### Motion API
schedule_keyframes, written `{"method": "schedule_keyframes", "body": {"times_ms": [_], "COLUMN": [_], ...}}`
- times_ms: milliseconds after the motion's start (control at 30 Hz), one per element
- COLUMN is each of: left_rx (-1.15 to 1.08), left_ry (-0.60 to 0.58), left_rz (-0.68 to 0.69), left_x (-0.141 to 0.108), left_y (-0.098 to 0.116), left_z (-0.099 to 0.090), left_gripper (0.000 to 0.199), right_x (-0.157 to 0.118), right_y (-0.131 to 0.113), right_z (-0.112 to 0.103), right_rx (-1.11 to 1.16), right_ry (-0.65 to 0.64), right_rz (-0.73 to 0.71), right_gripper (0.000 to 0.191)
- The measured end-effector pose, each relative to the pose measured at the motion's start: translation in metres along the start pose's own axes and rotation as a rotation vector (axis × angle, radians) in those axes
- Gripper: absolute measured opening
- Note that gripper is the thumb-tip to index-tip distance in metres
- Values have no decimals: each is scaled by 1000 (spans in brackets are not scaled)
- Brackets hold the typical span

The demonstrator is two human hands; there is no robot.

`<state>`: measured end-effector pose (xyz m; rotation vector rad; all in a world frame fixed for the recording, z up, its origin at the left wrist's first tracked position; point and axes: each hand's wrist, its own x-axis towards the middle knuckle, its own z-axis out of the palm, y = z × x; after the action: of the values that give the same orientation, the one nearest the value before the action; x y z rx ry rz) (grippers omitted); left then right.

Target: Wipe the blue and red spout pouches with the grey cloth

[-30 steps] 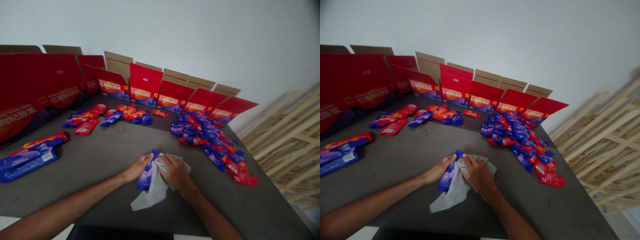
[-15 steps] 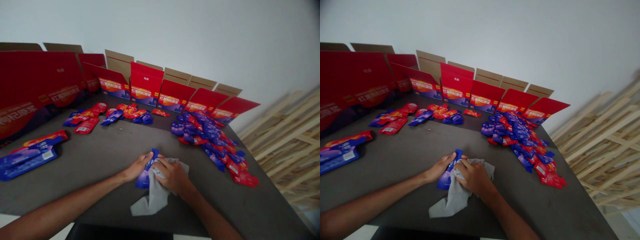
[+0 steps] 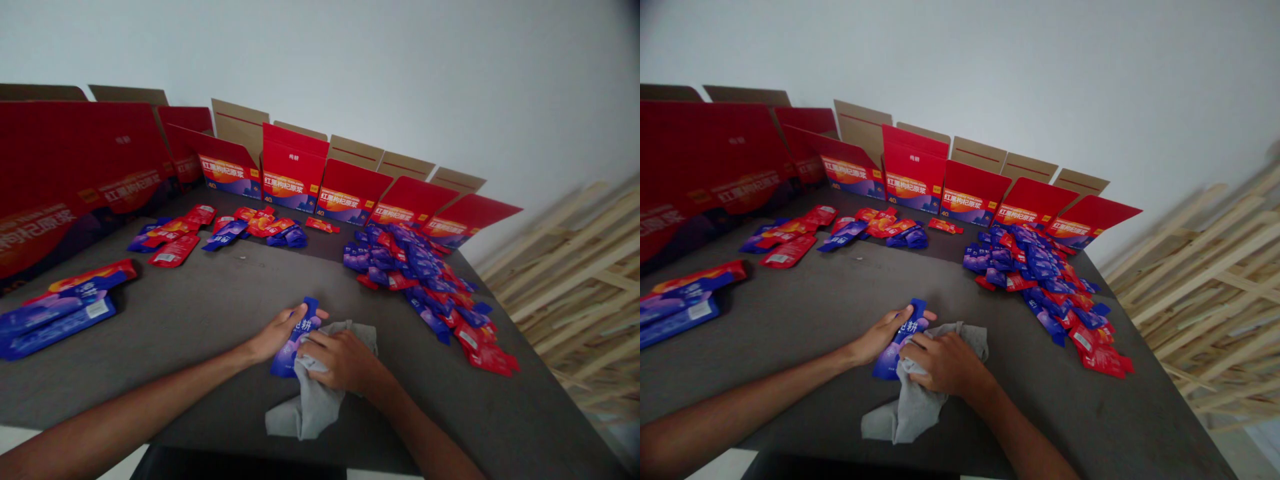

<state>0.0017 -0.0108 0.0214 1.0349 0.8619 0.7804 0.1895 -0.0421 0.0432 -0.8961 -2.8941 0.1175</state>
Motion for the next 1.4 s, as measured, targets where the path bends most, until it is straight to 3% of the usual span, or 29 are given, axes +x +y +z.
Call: {"method": "schedule_keyframes", "body": {"times_ms": [100,233,333,400,533,667,767,933,1067,1167,1267,1400], "left_rx": [-22,-25,-24,-24,-16,25,20,107,165,172,171,156], "left_ry": [5,110,129,90,-9,8,-29,-21,-15,-65,-142,-142], "left_rz": [-36,-53,-46,-46,-32,-19,-21,-7,33,35,28,39], "left_x": [0,2,2,1,0,0,-1,-5,-7,-8,-9,-8], "left_y": [-2,-10,-11,-9,-2,1,1,2,3,5,6,4], "left_z": [0,0,0,0,0,-1,0,1,0,-1,-1,-3], "left_gripper": [55,53,53,54,59,60,61,64,70,72,76,79], "right_x": [1,2,2,1,0,0,1,2,3,3,3,2], "right_y": [1,7,10,10,4,-2,-3,3,6,4,-3,-14], "right_z": [2,5,6,4,0,-3,0,3,3,4,4,5], "right_rx": [-22,-32,-24,-14,23,38,19,-35,-32,-21,-17,-20], "right_ry": [80,248,287,250,54,-28,43,286,333,292,168,49], "right_rz": [64,236,294,245,72,-12,29,250,317,233,101,-11], "right_gripper": [32,29,27,28,31,30,29,25,24,24,27,33]}}
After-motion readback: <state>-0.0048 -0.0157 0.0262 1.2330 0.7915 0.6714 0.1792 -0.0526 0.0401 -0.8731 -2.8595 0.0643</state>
